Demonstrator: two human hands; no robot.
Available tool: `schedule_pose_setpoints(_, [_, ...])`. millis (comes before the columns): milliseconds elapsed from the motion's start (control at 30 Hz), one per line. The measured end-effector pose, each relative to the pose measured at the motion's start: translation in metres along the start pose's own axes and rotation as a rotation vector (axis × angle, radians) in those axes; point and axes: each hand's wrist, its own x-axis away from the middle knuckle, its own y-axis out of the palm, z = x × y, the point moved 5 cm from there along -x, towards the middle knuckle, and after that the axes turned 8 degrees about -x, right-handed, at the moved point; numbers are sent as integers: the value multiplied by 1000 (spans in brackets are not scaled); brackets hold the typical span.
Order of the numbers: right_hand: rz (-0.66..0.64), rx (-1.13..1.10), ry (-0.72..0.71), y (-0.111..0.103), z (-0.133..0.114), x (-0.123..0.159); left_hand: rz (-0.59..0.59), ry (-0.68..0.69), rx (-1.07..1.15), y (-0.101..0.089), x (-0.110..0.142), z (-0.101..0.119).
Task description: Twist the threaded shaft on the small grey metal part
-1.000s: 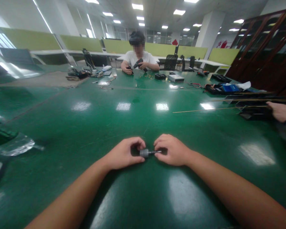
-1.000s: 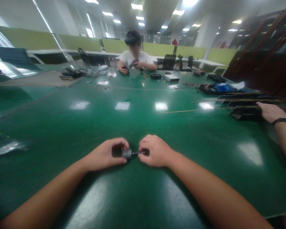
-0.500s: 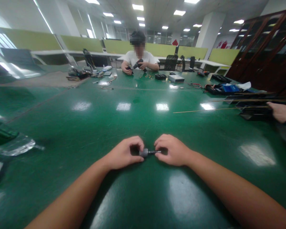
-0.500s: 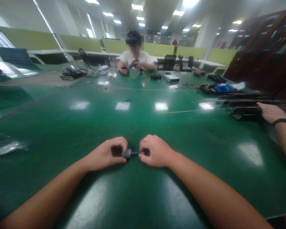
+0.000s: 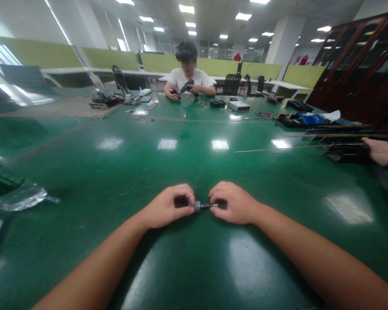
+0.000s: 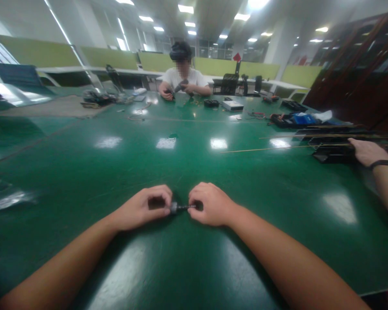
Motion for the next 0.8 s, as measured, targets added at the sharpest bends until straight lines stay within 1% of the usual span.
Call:
schedule_pose_setpoints(133, [-4,4,0,0,0,0,6,-67,-33,1,1,-3])
schedule_pose_setpoints(333, [-5,-8,0,0,0,0,13,-63,-97,1,1,-2])
schedule_pose_setpoints(800, [-13,2,15,-1,0,1,6,-71,-84,1,1,-1])
